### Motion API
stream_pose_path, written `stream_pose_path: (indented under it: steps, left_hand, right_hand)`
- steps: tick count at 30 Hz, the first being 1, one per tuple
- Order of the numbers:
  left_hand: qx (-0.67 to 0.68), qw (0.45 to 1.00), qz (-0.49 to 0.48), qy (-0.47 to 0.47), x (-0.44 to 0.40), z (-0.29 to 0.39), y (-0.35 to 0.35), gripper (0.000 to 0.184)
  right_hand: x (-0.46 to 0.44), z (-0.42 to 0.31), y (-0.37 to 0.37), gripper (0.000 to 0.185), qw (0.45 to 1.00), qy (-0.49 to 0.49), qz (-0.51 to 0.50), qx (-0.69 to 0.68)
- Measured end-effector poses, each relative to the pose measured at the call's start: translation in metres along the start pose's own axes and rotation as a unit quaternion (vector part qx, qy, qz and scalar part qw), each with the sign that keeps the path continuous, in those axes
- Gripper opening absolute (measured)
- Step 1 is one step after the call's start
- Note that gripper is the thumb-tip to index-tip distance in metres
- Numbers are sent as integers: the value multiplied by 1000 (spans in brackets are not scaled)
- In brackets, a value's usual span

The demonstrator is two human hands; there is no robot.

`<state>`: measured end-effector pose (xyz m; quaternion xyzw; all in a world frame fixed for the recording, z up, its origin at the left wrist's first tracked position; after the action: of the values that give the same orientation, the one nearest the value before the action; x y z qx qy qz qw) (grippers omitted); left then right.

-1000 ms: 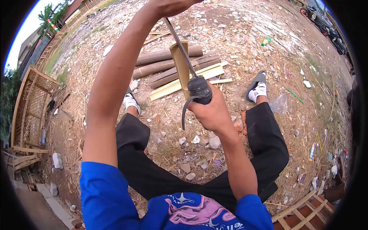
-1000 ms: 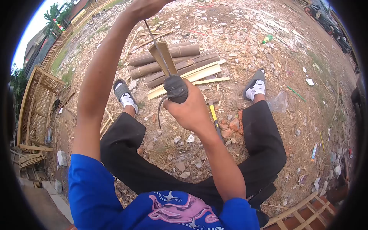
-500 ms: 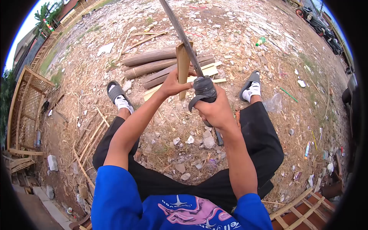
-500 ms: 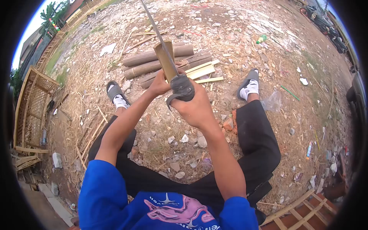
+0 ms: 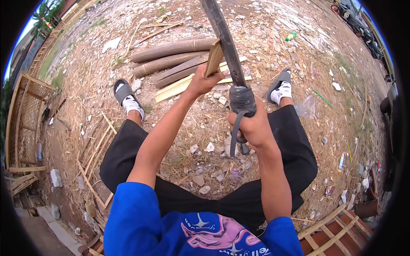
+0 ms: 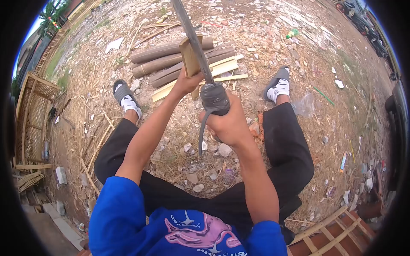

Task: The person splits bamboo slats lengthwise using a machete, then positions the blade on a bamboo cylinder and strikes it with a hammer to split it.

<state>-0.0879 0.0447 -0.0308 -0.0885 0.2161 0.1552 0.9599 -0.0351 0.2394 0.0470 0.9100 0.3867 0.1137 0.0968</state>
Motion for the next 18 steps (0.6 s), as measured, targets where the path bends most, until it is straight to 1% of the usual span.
stream_pose_path:
  steps: [1, 3, 5, 8, 9, 10, 12, 13, 14, 15, 17, 18]
  left_hand:
    - [-7, 1000, 7, 17, -1, 2, 0, 33]
    - [-33, 999, 11, 9, 3, 0, -3, 27]
    - [-72, 997, 0, -37, 8, -4, -9, 19]
    - [-56, 998, -7, -38, 12, -3, -10, 23]
    - [-55, 997, -16, -51, 14, -1, -9, 25]
    - [-65, 997, -19, -40, 15, -1, -6, 23]
    - [-75, 997, -7, 6, 17, 8, 3, 36]
    - [-85, 995, -55, 4, 17, 12, 6, 30]
    - [-94, 990, -102, 3, 19, 15, 9, 38]
    - [-193, 974, -85, 87, 18, 14, 2, 46]
    - [-152, 980, -31, 127, 21, 18, -25, 55]
    - [-11, 997, 0, 81, 21, 22, -45, 55]
  right_hand:
    - [0, 4, 1, 18, 999, -3, -16, -37]
    - [2, 5, 3, 20, 1000, -15, -3, -16]
    - [6, 4, 6, 22, 999, -26, 12, 19]
    - [12, 3, 6, 22, 995, -31, 30, 87]
    - [14, 4, 5, 23, 994, -30, 33, 100]
    - [15, 8, 1, 22, 994, -24, 31, 98]
    - [22, 17, -7, 22, 995, -7, 36, 89]
    - [24, 17, -15, 21, 995, -5, 41, 88]
    - [27, 15, -21, 21, 995, -2, 46, 87]
    - [33, 12, -25, 19, 997, 31, 52, 47]
    - [36, 11, -33, 19, 997, 22, 65, 24]
    - [36, 11, -38, 19, 997, 16, 74, 11]
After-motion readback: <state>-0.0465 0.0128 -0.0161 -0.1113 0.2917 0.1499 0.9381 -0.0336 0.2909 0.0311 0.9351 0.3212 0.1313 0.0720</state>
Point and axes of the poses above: each hand's wrist, its own x-axis away from the middle knuckle, its own y-axis out of the palm, z = x × y, the point moved 6 cm from there along -x, towards the middle knuckle, and after that the axes turned 4 degrees about -x, right-handed, at the moved point
